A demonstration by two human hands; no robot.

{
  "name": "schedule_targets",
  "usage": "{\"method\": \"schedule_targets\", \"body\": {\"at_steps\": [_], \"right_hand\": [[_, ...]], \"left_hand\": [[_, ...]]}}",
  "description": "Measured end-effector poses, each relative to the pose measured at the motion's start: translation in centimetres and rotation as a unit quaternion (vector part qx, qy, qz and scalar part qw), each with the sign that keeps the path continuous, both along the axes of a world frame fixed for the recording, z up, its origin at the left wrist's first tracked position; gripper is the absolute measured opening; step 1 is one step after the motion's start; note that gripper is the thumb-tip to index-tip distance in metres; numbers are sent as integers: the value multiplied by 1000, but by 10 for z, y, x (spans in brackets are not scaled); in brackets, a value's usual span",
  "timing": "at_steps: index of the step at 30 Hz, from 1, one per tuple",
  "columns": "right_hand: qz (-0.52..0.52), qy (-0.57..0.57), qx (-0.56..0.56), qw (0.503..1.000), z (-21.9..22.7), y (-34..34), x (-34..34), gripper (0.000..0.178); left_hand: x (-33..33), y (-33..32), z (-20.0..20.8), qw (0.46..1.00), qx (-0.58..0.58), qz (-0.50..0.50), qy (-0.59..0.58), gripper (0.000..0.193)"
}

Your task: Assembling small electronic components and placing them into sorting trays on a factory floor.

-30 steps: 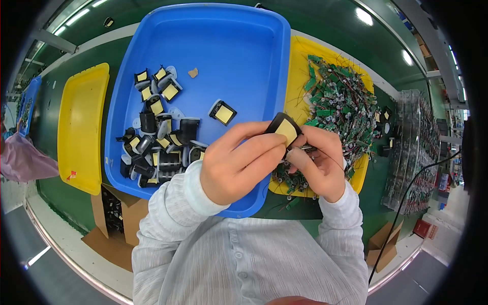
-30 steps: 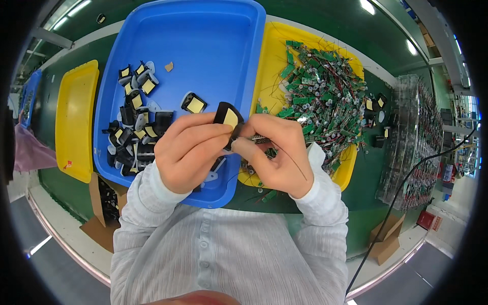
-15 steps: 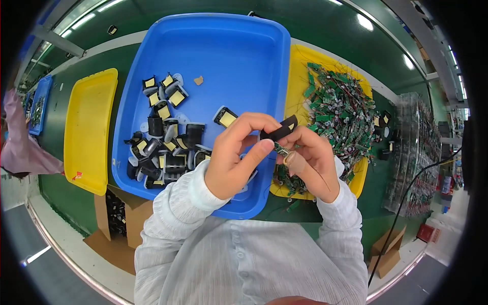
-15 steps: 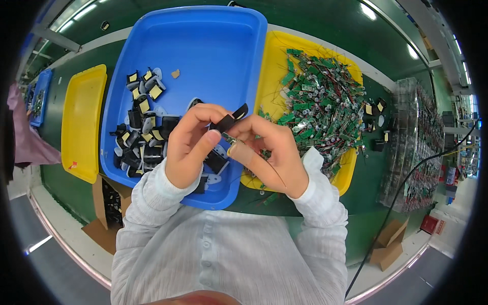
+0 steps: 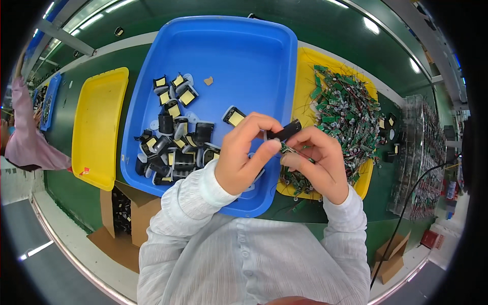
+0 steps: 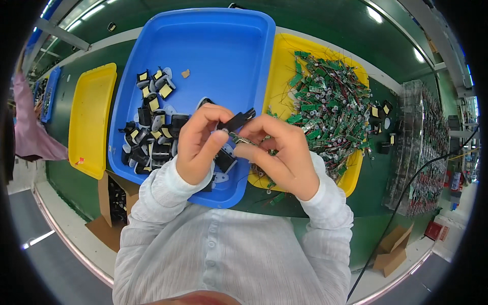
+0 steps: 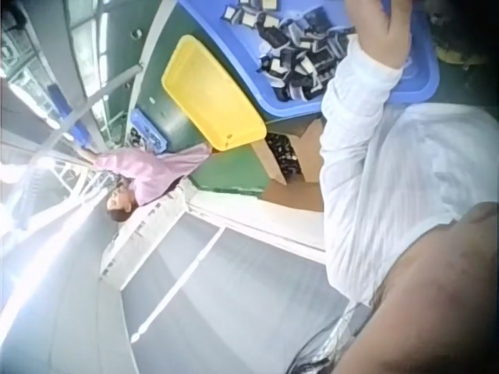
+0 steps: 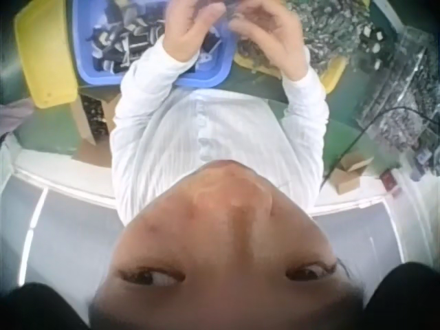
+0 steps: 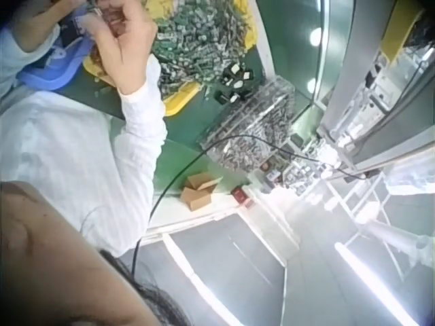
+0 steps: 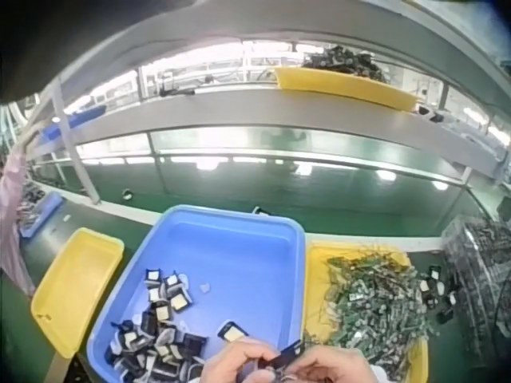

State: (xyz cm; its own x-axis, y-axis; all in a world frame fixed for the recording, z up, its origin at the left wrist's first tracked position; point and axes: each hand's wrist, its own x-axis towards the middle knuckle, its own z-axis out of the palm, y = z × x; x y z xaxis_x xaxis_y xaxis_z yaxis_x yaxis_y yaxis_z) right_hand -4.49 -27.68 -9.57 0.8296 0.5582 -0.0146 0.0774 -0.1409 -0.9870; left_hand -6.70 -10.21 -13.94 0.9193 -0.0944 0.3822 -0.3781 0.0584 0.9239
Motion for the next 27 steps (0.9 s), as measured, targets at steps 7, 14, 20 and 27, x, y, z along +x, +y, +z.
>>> {"method": "schedule_targets", "body": {"at_steps": [7, 14, 20, 27], "right_hand": [[-27, 91, 109, 990, 7, -7, -1, 15], [-56, 175, 172, 968, 11, -10, 3, 15], [-23, 237, 187, 953, 8, -9, 6, 14], [-14, 253, 194, 948, 7, -11, 8, 14]], "left_hand": [[-2, 1, 9, 999, -7, 30, 11, 23], [-1, 3, 5, 995, -5, -55, 88, 27], [-2, 2, 6, 996, 4, -47, 81, 27], [-2, 3, 6, 996, 44, -37, 67, 29]]}}
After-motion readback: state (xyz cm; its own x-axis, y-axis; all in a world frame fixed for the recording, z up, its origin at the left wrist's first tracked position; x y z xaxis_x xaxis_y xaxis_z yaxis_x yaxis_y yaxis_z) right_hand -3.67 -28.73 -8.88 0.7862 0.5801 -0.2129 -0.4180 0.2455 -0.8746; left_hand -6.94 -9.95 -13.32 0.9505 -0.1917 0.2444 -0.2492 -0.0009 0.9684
